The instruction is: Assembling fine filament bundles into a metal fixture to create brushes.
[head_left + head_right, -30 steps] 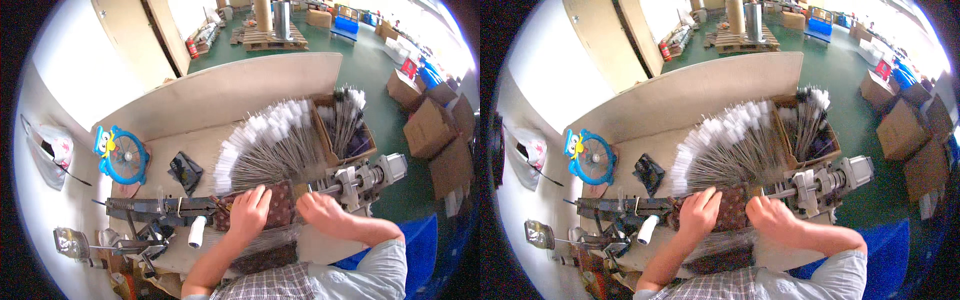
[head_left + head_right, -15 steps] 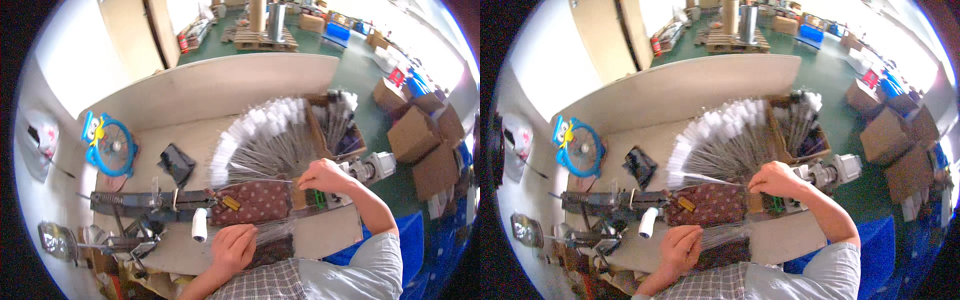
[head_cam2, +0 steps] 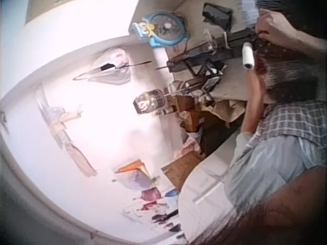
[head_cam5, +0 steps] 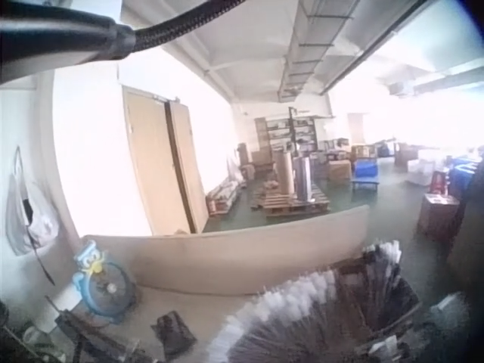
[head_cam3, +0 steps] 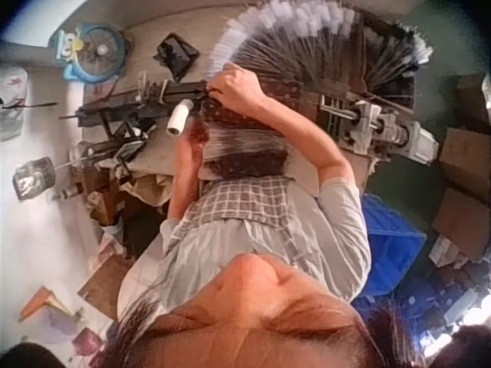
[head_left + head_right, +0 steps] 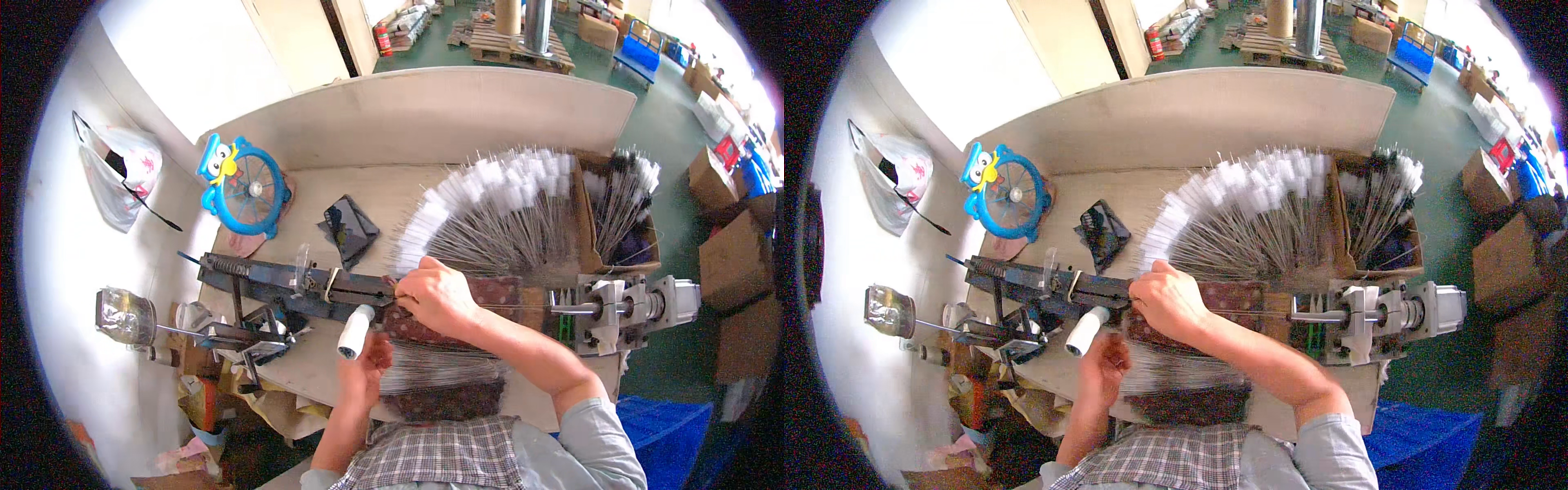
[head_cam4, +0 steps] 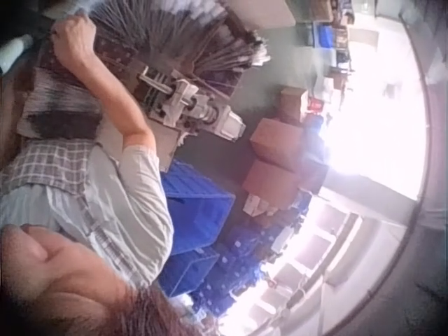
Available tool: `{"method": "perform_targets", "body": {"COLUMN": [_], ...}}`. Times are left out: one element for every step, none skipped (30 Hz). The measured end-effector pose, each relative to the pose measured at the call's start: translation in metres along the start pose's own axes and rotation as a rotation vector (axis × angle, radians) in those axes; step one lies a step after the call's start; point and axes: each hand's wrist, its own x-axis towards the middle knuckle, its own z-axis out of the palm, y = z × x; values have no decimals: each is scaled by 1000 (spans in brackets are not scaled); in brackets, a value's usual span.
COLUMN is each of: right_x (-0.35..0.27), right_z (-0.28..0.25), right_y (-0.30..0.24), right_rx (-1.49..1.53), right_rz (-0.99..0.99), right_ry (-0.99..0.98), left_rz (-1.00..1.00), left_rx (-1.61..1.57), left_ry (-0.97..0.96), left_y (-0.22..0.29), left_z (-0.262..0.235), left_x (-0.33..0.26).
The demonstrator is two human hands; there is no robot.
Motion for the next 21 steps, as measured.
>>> {"method": "perform_targets", "body": {"right_x": [1, 1, 1, 1, 2, 2, 4, 5, 5, 3, 0, -1, -1, -4, -7, -16, -27, -39, -52, -64, -68], "right_z": [1, 5, 5, 5, 6, 5, 4, 2, 1, 2, 0, -2, -5, -10, -16, -22, -24, -23, -24, -16, -8], "right_y": [-1, -1, -2, -2, -2, -1, -3, -10, -10, -9, -7, -6, -6, -10, -22, -27, -26, -23, -21, -12, -5], "right_rx": [-1, -17, -40, -45, -79, -117, -124, -112, -110, -119, -129, -145, -159, -164, -159, -160, -159, -59, 35, -16, -7], "right_rz": [2, 4, 10, 11, 6, 5, 8, 13, 30, 19, 27, -28, -83, -82, -97, -104, -101, -73, -45, -28, -30], "right_ry": [5, 0, -2, -7, -25, -43, -50, -58, -58, -52, -52, -39, -24, -20, 72, 164, 165, 52, -54, -181, -176], "left_rz": [1, -69, -142, -144, -148, 1, 156, 314, 310, 388, 467, 453, 457, 420, 377, 375, 262, 152, 155, 122, 89], "left_rx": [4, -174, -351, -220, -289, 98, 482, 810, 804, 893, 982, 1013, 1012, 793, 574, 575, 354, 133, 139, 72, 6], "left_ry": [-4, -87, -178, -180, -200, -218, -226, -126, -140, -129, -116, -120, -124, -208, -276, -278, -316, -331, -322, -332, -347], "left_y": [3, 10, 18, 21, 21, 14, 7, -20, -18, -13, -10, -6, -12, -23, -30, -28, -22, -22, -29, -40, -42], "left_z": [-4, -5, -3, 8, 18, 22, 20, -7, -5, -1, 3, 4, 3, -1, -4, 5, 17, 22, 25, 24, 28], "left_x": [2, 3, 4, 4, 3, 7, 15, 42, 44, 44, 44, 45, 49, 56, 58, 51, 41, 34, 33, 34, 35]}}
